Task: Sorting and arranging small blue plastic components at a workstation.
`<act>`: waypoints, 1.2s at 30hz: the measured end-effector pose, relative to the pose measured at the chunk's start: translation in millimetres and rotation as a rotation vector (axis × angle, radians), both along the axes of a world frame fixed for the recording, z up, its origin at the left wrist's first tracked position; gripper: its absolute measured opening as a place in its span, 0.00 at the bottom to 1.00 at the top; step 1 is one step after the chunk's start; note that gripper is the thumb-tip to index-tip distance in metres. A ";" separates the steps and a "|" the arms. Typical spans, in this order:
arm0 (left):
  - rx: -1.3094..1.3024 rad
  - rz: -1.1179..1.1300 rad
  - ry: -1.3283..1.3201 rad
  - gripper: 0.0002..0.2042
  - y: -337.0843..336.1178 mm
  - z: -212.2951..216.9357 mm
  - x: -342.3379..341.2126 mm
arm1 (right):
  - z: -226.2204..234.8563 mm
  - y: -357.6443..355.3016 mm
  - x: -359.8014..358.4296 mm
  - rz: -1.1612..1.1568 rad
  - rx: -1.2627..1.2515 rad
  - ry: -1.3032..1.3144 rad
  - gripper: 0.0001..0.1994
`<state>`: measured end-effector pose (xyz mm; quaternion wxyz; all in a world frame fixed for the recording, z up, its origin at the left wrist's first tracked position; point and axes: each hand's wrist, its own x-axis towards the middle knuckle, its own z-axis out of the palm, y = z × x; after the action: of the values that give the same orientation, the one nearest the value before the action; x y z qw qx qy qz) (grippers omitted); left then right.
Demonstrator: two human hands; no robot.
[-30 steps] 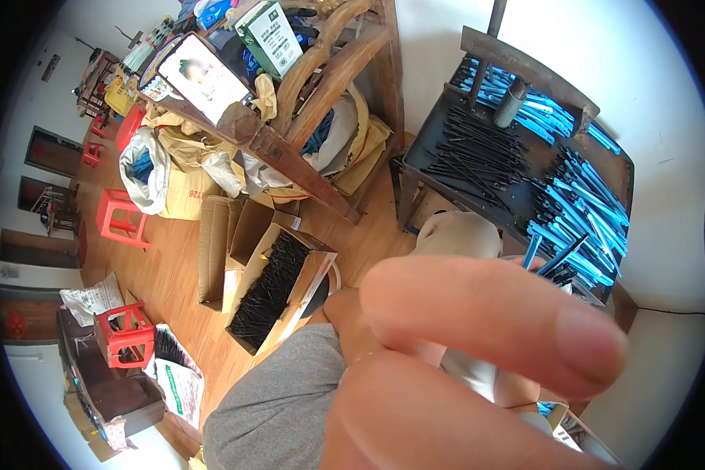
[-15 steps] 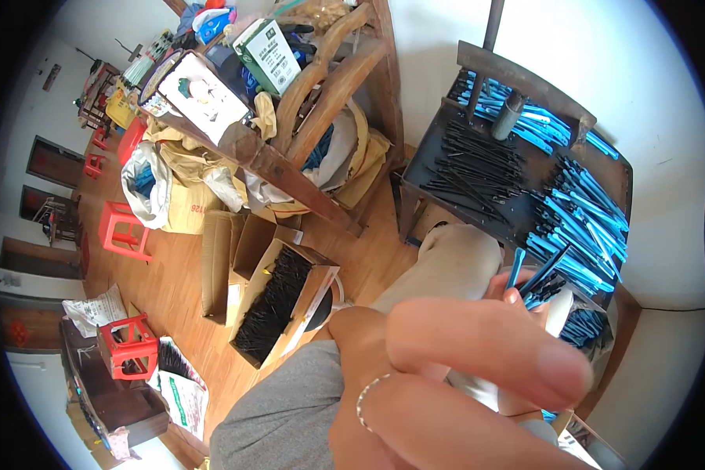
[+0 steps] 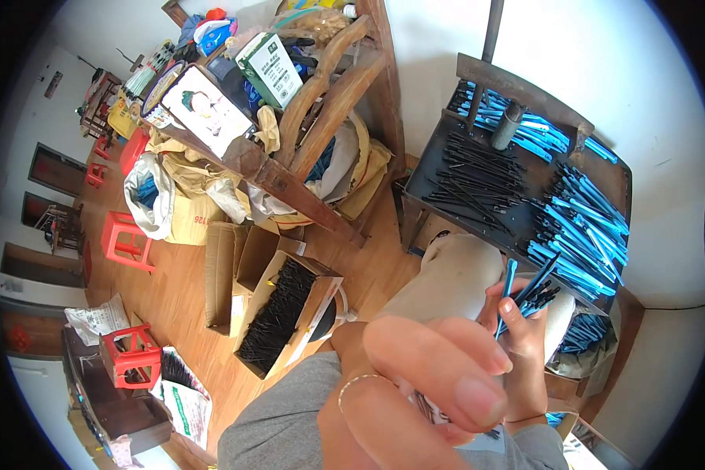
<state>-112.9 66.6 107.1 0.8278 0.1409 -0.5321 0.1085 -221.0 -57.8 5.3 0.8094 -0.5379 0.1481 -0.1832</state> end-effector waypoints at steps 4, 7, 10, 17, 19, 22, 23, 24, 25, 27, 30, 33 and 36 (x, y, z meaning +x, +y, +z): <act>-0.015 0.036 -0.065 0.28 -6.8 10.9 -17.6 | -0.3 -0.4 -0.9 0.003 -0.018 0.008 0.15; 0.627 0.117 0.881 0.10 10.6 43.2 -57.1 | -4.4 -3.0 -2.7 -0.014 -0.003 0.015 0.15; 0.580 0.089 0.926 0.08 11.6 27.6 -50.2 | -2.2 -1.7 -3.7 -0.022 0.002 0.016 0.15; 0.393 0.563 0.014 0.14 -6.6 -31.7 9.8 | 5.2 -3.3 -5.0 0.010 0.016 -0.024 0.13; 0.617 0.678 -0.203 0.14 -8.1 -43.6 47.3 | 8.5 -4.6 -6.9 0.016 0.022 -0.021 0.14; 0.855 0.651 -0.251 0.11 -25.8 -54.2 76.8 | 12.5 -3.4 -8.7 0.012 -0.006 -0.010 0.17; 0.881 0.679 -0.342 0.10 -33.6 -60.0 87.7 | 13.8 -2.0 -8.2 0.009 -0.004 -0.003 0.17; 0.911 0.670 -0.360 0.10 -40.7 -67.4 92.4 | 15.8 -0.6 -7.7 0.016 -0.002 -0.008 0.17; 0.913 0.657 -0.356 0.10 -46.6 -71.4 96.4 | 16.9 -0.6 -8.8 0.016 0.001 -0.011 0.16; 1.070 0.639 -0.657 0.12 -55.0 -78.0 104.8 | 17.1 -1.0 -10.0 0.010 0.002 -0.009 0.16; 1.110 0.566 -0.707 0.13 -63.6 -84.2 109.2 | 18.1 -1.0 -11.2 0.013 0.016 -0.032 0.16; 1.110 0.522 -0.756 0.12 -72.4 -87.3 113.6 | 15.1 -2.5 -12.7 0.019 0.021 -0.013 0.16; 1.114 0.534 -0.828 0.11 -76.2 -87.9 118.8 | 10.4 -2.7 -13.9 0.007 0.020 -0.005 0.15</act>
<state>5.9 -9.7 19.2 0.3109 0.6118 -0.7245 0.0646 -234.9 -60.5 15.7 0.8158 -0.5299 0.1458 -0.1801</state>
